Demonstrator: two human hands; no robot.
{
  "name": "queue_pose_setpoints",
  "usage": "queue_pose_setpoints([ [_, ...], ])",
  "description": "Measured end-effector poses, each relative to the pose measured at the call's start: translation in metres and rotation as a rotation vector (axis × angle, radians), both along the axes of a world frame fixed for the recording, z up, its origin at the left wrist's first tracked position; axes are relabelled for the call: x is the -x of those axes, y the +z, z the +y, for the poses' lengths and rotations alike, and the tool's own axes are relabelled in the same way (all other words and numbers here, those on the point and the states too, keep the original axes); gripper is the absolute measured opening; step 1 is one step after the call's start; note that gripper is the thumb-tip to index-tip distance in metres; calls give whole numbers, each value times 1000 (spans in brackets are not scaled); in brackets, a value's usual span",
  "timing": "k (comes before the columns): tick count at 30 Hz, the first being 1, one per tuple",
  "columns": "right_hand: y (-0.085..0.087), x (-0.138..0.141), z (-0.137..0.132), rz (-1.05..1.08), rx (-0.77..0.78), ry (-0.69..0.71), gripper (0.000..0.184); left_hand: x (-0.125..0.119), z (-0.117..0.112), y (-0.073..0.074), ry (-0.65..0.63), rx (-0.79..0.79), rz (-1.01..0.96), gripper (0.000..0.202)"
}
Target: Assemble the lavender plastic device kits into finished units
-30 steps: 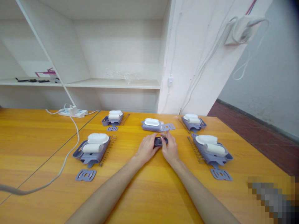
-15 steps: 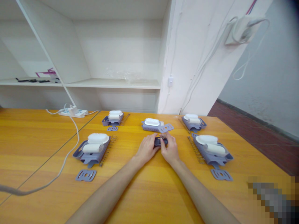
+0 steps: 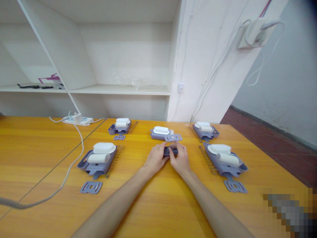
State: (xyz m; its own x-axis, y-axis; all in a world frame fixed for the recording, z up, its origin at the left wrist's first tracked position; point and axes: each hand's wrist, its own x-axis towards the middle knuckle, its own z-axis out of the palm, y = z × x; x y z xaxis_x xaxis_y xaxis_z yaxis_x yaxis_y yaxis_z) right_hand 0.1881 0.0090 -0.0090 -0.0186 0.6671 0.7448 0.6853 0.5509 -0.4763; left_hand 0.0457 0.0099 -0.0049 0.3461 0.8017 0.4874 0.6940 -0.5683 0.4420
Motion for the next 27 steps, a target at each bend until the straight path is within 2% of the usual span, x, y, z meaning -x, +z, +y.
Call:
queue_pose_setpoints([
  [9,1,0,-1,-9,53,-7,13,0,-3,3,15,16,4,48],
  [27,-1,-1,1,6,55,-30,14,1,-1,2,18,28,8,55],
])
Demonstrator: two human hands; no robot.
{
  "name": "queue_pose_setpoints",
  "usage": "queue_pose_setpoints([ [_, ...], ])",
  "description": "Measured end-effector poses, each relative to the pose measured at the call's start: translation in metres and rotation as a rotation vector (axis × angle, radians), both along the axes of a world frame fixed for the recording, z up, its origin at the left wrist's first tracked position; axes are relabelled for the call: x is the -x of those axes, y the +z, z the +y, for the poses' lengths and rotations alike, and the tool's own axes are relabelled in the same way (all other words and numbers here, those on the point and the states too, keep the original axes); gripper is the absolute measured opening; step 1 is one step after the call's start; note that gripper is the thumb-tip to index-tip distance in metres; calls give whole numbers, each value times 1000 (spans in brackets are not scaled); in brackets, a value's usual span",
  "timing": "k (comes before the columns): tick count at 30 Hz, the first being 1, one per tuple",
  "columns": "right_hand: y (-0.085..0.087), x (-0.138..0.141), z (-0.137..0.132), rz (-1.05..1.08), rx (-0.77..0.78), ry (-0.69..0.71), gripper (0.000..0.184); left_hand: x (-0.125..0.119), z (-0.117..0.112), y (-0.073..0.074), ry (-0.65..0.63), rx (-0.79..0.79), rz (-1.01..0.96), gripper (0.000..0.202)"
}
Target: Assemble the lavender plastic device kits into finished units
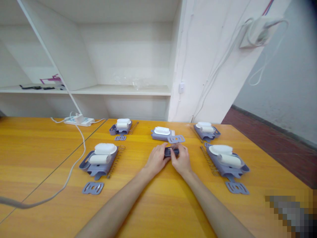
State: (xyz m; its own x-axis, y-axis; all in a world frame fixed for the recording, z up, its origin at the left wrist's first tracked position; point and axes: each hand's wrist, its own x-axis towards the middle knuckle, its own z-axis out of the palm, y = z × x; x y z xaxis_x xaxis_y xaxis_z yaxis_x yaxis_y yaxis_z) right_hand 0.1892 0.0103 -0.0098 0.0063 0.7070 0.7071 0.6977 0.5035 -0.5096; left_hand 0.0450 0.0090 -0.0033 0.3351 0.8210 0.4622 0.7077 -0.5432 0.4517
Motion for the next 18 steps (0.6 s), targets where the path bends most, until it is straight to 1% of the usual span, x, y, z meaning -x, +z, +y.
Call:
queue_pose_setpoints([
  [11,1,0,0,11,12,-20,12,0,1,-1,5,-9,6,55],
  [18,4,0,1,42,65,5,23,-1,0,-1,17,0,4,52],
])
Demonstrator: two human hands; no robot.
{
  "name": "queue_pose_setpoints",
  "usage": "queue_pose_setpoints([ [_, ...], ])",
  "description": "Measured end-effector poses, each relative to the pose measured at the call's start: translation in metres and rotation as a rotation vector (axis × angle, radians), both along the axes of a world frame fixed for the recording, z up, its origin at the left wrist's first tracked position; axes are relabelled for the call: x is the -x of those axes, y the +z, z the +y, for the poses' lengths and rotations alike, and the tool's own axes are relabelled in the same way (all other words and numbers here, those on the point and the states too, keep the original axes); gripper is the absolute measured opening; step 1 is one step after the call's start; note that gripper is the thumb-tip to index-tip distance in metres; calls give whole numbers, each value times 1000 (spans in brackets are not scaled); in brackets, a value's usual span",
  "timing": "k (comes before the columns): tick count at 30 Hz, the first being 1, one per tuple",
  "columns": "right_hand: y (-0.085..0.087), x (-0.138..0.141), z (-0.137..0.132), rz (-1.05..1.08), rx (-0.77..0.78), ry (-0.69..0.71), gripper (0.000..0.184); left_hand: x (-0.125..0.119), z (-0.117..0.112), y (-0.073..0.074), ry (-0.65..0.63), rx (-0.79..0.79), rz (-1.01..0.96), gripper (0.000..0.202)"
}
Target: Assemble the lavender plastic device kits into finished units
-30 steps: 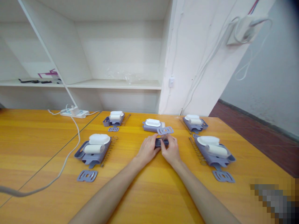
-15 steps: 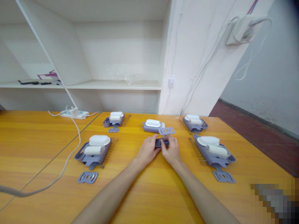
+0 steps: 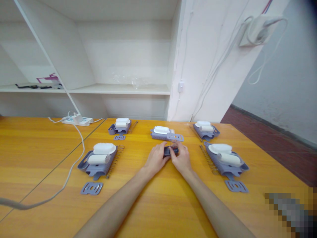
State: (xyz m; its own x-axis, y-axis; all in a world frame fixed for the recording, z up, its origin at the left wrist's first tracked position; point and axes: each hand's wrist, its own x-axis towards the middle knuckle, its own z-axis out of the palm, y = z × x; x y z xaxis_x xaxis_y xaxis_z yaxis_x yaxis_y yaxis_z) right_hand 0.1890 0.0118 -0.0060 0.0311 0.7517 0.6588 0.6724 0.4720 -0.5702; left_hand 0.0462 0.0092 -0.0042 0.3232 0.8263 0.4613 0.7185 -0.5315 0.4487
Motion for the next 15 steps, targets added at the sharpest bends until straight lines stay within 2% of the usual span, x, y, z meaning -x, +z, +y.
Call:
queue_pose_setpoints([
  [15,-3,0,3,-13,-13,11,27,0,2,-2,4,-2,42,56],
])
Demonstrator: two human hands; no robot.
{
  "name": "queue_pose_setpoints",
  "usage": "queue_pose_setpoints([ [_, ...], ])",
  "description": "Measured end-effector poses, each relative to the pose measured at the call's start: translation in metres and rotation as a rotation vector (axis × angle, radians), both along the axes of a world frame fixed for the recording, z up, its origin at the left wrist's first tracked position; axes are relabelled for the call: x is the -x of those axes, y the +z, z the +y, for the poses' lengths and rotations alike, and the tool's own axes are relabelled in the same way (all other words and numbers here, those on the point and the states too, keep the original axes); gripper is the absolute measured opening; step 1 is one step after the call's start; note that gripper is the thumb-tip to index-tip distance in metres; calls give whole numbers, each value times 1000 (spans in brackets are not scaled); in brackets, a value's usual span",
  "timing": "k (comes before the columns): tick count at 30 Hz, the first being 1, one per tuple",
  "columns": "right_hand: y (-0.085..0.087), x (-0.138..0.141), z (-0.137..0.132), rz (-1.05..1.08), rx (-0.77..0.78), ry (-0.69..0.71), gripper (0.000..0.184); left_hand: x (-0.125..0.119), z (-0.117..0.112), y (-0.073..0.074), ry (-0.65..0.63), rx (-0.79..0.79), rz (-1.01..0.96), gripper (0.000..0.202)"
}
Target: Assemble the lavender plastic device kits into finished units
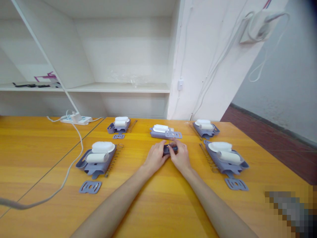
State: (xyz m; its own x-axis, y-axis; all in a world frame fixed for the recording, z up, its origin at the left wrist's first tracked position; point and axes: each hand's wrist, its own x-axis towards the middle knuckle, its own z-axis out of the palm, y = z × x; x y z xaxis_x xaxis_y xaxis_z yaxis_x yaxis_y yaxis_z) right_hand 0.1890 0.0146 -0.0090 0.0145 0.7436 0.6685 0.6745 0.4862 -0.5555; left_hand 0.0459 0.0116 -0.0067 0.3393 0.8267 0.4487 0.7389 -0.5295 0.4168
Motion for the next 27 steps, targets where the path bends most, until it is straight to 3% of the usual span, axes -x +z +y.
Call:
queue_pose_setpoints([
  [27,2,-1,3,-1,99,15,37,-2,-1,4,36,-5,83,47],
])
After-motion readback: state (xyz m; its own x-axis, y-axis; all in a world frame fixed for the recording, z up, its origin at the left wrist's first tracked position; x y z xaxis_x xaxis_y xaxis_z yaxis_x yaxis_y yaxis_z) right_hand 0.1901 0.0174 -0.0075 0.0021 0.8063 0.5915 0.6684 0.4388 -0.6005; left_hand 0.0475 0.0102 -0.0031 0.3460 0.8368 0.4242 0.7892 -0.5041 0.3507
